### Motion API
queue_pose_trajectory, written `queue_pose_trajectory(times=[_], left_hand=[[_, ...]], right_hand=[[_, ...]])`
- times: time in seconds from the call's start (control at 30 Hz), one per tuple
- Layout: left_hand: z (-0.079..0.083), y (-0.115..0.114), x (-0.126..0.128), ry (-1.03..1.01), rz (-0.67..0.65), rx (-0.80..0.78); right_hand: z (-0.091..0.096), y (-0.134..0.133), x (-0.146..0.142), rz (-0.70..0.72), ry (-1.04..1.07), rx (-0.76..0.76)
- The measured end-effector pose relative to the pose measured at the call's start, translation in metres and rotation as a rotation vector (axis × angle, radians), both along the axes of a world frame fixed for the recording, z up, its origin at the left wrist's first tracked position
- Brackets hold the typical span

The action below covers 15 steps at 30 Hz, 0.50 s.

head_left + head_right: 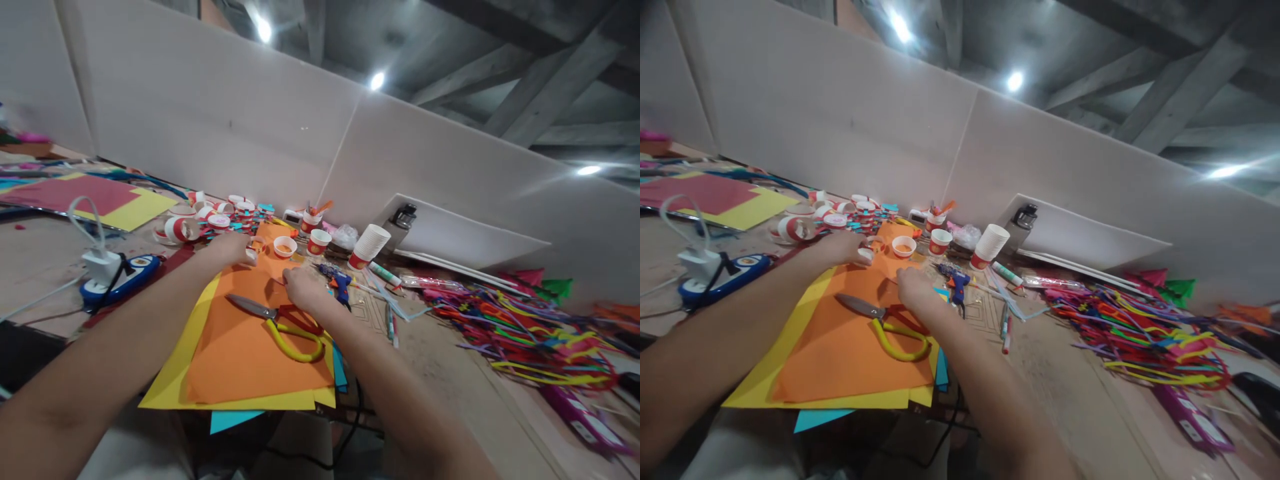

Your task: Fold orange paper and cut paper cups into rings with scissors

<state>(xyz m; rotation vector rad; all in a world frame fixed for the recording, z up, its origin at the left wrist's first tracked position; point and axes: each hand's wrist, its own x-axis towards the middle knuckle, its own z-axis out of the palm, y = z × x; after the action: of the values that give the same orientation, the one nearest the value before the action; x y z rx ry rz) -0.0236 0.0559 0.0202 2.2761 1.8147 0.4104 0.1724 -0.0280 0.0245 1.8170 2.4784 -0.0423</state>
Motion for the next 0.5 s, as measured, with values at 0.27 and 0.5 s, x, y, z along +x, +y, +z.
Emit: queue_pose_trajectory(times=[0.27, 0.5], left_hand=[[0.004, 0.007, -0.006, -0.135, -0.038, 0.064], [0.016, 0.005, -0.004, -0.371, -0.146, 0.187]], right_hand=[[0.029, -0.002, 0.025, -0.057, 0.153, 0.068], [0.066, -0.075, 0.005, 0.575, 0.643, -0.686]])
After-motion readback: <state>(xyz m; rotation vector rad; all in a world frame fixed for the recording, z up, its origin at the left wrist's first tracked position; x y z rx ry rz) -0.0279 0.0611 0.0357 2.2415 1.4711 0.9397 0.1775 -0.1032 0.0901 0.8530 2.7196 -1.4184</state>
